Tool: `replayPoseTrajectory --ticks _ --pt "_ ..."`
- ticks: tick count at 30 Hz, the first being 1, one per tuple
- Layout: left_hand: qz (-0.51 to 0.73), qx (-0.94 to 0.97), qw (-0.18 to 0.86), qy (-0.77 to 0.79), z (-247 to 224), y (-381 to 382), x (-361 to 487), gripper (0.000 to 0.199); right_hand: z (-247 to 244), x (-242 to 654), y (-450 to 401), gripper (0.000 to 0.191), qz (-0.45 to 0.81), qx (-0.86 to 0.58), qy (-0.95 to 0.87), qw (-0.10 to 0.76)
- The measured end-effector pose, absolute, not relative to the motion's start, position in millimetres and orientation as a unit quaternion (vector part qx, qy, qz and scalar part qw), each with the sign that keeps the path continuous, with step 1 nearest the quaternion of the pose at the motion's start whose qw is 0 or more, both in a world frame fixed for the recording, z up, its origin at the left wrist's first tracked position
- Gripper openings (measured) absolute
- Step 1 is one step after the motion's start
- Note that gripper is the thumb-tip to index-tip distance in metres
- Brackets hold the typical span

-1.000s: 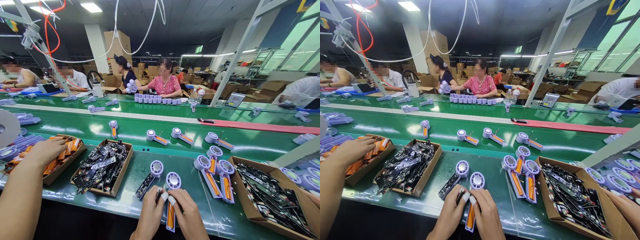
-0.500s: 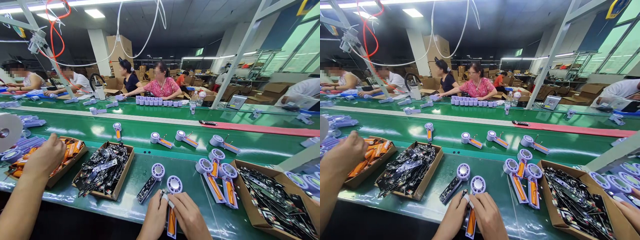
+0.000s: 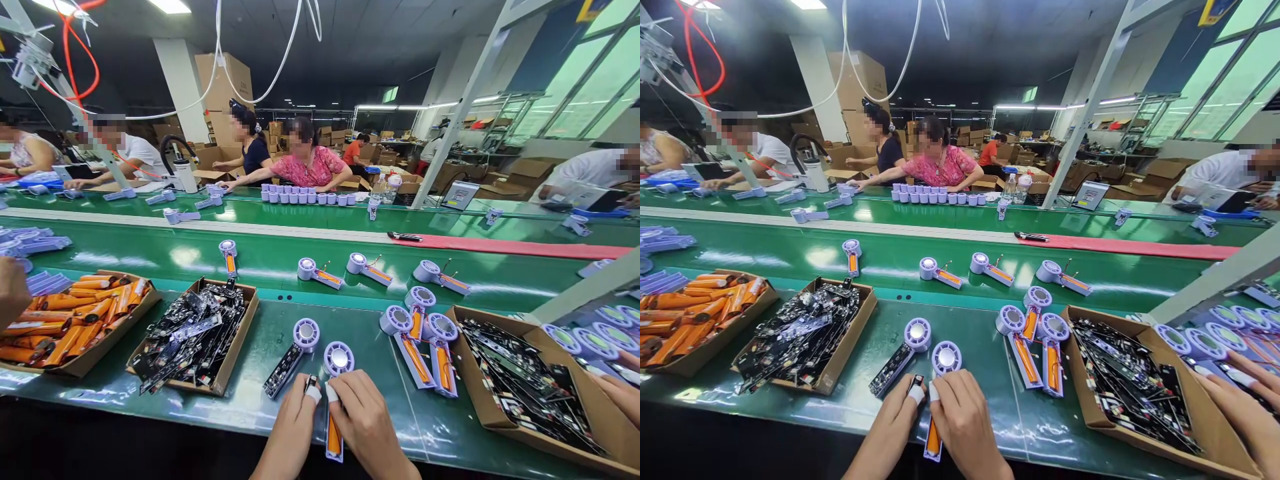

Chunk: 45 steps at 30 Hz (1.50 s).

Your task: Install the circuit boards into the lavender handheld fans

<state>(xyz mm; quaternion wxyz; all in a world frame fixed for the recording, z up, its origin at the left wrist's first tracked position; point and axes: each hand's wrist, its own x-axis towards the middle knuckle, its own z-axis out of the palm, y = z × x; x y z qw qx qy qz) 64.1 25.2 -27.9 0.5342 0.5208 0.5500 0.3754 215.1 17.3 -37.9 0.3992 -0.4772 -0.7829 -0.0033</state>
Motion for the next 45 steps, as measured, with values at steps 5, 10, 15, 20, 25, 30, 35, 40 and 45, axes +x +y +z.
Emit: replayPoseTrajectory --ticks 5,10,15,20,25,30,35,40,45 --pt "0.348 0.624 0.469 0.519 -26 23 66 0.021 -33 209 17 0.017 -0.026 -0.485 -0.769 0.415" --pt "0.348 0.660 0.418 0.518 -29 23 68 0.024 -33 206 17 0.018 -0.027 -0.507 -0.762 0.402" --pt "0.355 0.680 0.378 0.518 -36 20 68 0.026 -35 204 15 0.019 -0.006 -0.523 -0.756 0.394" --pt "0.361 0.668 0.388 0.522 -38 18 68 0.024 -34 202 13 0.019 0.006 -0.529 -0.754 0.390" --pt "0.350 0.695 0.379 0.500 -37 17 68 0.026 -33 200 14 0.020 0.006 -0.549 -0.748 0.373" --pt "0.294 0.762 0.309 0.487 -43 18 62 0.037 -31 198 13 0.021 -0.014 -0.571 -0.745 0.345" --pt "0.282 0.774 0.315 0.472 -43 19 57 0.040 -30 196 11 0.021 -0.026 -0.571 -0.756 0.319" --pt "0.320 0.748 0.367 0.451 -35 18 56 0.034 -29 199 7 0.022 -0.012 -0.551 -0.772 0.315" --pt "0.330 0.716 0.418 0.452 -36 18 55 0.031 -26 205 7 0.023 0.029 -0.542 -0.778 0.317"
